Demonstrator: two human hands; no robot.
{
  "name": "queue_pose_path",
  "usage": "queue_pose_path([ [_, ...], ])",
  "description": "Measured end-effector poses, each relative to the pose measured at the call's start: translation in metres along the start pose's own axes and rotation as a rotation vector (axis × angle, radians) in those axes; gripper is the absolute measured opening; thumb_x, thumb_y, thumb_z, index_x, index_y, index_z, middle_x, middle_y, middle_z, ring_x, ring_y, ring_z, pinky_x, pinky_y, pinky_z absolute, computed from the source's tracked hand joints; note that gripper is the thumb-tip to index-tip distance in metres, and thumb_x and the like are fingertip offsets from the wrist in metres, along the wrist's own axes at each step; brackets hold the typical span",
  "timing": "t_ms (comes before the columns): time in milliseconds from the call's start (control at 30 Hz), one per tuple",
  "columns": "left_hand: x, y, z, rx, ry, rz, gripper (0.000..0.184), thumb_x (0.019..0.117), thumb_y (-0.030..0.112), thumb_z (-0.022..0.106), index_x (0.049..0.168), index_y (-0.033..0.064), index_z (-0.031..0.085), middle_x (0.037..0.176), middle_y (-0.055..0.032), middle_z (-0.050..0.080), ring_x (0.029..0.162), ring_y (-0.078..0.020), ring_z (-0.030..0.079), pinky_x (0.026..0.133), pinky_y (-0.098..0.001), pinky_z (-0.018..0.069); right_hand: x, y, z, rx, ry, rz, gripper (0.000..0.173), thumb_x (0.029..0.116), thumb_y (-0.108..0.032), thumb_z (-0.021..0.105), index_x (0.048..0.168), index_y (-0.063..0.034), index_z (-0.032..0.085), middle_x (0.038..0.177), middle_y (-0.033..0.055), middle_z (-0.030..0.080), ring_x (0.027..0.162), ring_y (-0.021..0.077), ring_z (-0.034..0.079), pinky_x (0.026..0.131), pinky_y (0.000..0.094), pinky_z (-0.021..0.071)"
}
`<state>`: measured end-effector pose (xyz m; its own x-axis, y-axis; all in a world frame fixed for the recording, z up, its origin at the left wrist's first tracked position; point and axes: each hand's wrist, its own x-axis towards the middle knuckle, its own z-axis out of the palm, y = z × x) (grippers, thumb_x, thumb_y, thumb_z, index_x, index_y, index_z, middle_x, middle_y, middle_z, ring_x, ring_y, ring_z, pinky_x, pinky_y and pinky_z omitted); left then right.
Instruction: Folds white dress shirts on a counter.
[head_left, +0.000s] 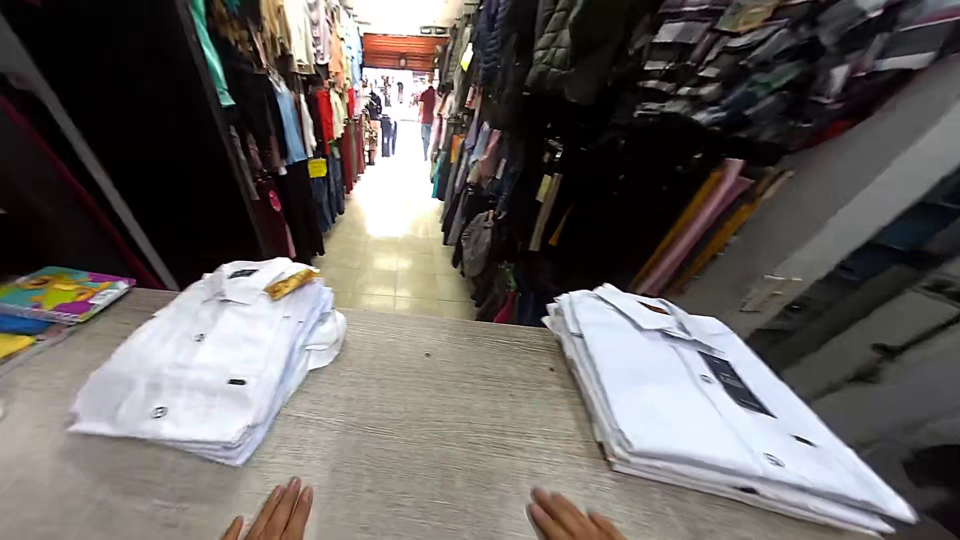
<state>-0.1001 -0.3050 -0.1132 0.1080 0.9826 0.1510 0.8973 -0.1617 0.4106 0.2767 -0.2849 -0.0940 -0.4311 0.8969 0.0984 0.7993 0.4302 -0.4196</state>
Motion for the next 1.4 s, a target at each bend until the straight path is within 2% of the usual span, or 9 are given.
queue_pose_path([
  [100, -0.025, -0.024, -0.004, 0.058, 0.19, -0.116, 0.075, 0.0988, 0.05, 0.052, 0.139, -0.0131, 0.054, 0.143, -0.0332, 0.054, 0.132, -0.0597, 0.048, 0.105, -0.0777, 0.0303, 0.085, 0.02, 0.013, -0.136, 0.06, -0.093, 0.078, 0.0991, -0.057, 0.047, 0.151, 0.0007, 0.048, 0.156, 0.0235, 0.045, 0.143, 0.0427, 0.045, 0.113, 0.0689, 0.0324],
  [167, -0.034, -0.031, -0.006, 0.045, 0.247, -0.145, 0.074, 0.1005, 0.049, 0.049, 0.139, -0.0147, 0.053, 0.143, -0.0342, 0.053, 0.132, -0.0605, 0.048, 0.107, -0.0758, 0.0304, 0.155, 0.023, 0.015, -0.162, 0.008, -0.013, 0.078, 0.1026, -0.056, 0.04, 0.156, 0.001, 0.038, 0.162, 0.0236, 0.035, 0.15, 0.0407, 0.035, 0.119, 0.0641, 0.0247],
  [367, -0.044, -0.048, -0.024, -0.131, 0.259, -0.1, 0.054, 0.1002, 0.029, 0.057, 0.133, -0.0146, 0.059, 0.137, -0.0345, 0.058, 0.128, -0.0582, 0.053, 0.106, -0.0759, 0.0321, 0.286, -0.049, 0.045, -0.146, -0.062, 0.099, 0.07, 0.107, -0.046, 0.041, 0.157, 0.0023, 0.033, 0.164, 0.0238, 0.029, 0.153, 0.0384, 0.027, 0.124, 0.0569, 0.0171],
  [467, -0.029, -0.071, -0.044, -0.225, 0.362, -0.012, 0.05, 0.0929, 0.016, 0.068, 0.128, -0.0183, 0.059, 0.132, -0.0369, 0.06, 0.122, -0.0553, 0.059, 0.106, -0.0622, 0.0454, 0.287, -0.108, 0.062, -0.074, -0.14, -0.079, 0.064, 0.1067, -0.04, 0.043, 0.154, 0.0023, 0.04, 0.162, 0.0241, 0.035, 0.152, 0.0385, 0.03, 0.123, 0.0571, 0.0194],
  [567, 0.008, -0.097, -0.07, -0.141, 0.423, 0.062, 0.053, 0.0898, 0.016, 0.071, 0.133, -0.013, 0.059, 0.14, -0.0326, 0.056, 0.127, -0.0496, 0.058, 0.107, -0.0586, 0.0467, 0.274, -0.134, 0.071, 0.017, -0.175, -0.282, 0.055, 0.1056, -0.032, 0.047, 0.15, 0.0013, 0.048, 0.156, 0.0225, 0.044, 0.149, 0.0387, 0.037, 0.122, 0.0575, 0.0233],
  [867, 0.079, -0.137, -0.05, -0.149, 0.605, 0.159, 0.039, 0.0811, 0.001, 0.064, 0.119, -0.0064, 0.072, 0.132, -0.033, 0.062, 0.124, -0.0591, 0.056, 0.102, -0.0759, 0.037, 0.266, -0.121, 0.062, 0.217, -0.037, -0.39, 0.036, 0.1006, -0.013, 0.058, 0.132, 0.0041, 0.064, 0.144, 0.0228, 0.057, 0.139, 0.0373, 0.051, 0.118, 0.0527, 0.0345],
  [1000, 0.076, -0.139, -0.047, -0.115, 0.621, 0.154, 0.041, 0.0835, 0.005, 0.06, 0.121, -0.002, 0.073, 0.133, -0.0304, 0.062, 0.125, -0.0571, 0.056, 0.101, -0.0768, 0.0367, 0.261, -0.134, 0.061, 0.303, -0.043, -0.307, 0.048, 0.0998, -0.012, 0.057, 0.142, 0.0089, 0.051, 0.146, 0.0279, 0.053, 0.139, 0.0394, 0.049, 0.118, 0.0515, 0.0351],
  [1167, 0.082, -0.145, -0.046, -0.039, 0.639, 0.202, 0.046, 0.0909, 0.032, 0.062, 0.128, 0.0077, 0.072, 0.138, -0.0291, 0.059, 0.128, -0.0536, 0.055, 0.103, -0.074, 0.0377, 0.26, -0.153, 0.068, 0.44, -0.013, -0.201, 0.061, 0.1035, -0.014, 0.051, 0.154, 0.0117, 0.029, 0.156, 0.0302, 0.039, 0.144, 0.0384, 0.043, 0.121, 0.0456, 0.0329],
  [1400, 0.097, -0.121, -0.075, -0.067, 0.673, 0.217, 0.028, 0.095, 0.011, 0.055, 0.108, -0.0008, 0.077, 0.126, -0.0192, 0.071, 0.123, -0.0461, 0.063, 0.102, -0.069, 0.0438, 0.273, -0.196, 0.085, 0.363, -0.036, -0.258, 0.06, 0.0991, -0.012, 0.054, 0.15, 0.014, 0.037, 0.154, 0.0318, 0.042, 0.146, 0.04, 0.04, 0.122, 0.0488, 0.0292],
])
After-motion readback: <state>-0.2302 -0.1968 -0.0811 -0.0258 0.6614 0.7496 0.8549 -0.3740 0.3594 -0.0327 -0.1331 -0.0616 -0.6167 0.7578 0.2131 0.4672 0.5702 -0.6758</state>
